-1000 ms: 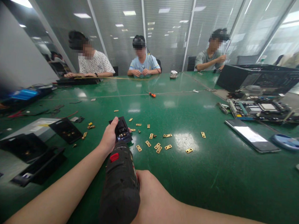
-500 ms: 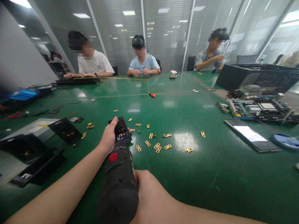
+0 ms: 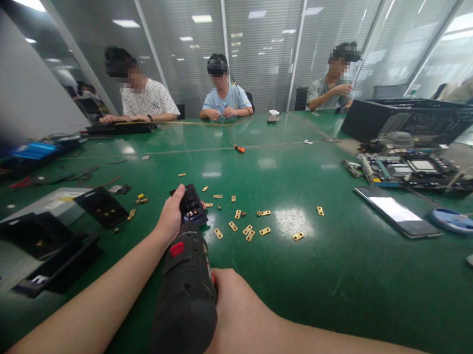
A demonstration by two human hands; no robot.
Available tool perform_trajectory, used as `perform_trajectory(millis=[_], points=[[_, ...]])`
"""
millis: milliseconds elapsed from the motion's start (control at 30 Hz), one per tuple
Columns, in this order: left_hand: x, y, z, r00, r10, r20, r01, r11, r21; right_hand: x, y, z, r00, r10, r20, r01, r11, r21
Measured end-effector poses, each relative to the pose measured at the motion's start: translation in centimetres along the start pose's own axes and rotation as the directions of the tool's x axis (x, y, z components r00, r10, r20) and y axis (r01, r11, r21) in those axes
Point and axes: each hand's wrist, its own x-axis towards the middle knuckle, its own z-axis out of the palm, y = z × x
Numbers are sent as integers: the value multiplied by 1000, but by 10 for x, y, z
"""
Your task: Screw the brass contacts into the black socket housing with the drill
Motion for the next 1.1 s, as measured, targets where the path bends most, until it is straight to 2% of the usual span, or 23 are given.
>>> perform_trajectory(millis=[200,367,667,867,1100], points=[[-1,0,-1,1000,-2,11,2,1000,1,1,-2,2,998,63,-20,-62,996,67],[-1,0,-1,1000,-4,1,4,1000,3,0,-5,1,999,45,-23,-44,998,49],[-1,0,-1,1000,-9,10,9,1000,-7,5,9,0,998,57,4,-57,989,137],[-1,1,0,1000,-6,2,6,1000,3,1,4,0,998,56,-35,-53,995,80],[0,-1,-1,1000,12,5,-12,1000,5,1,0,1,999,39,-19,-37,996,80]])
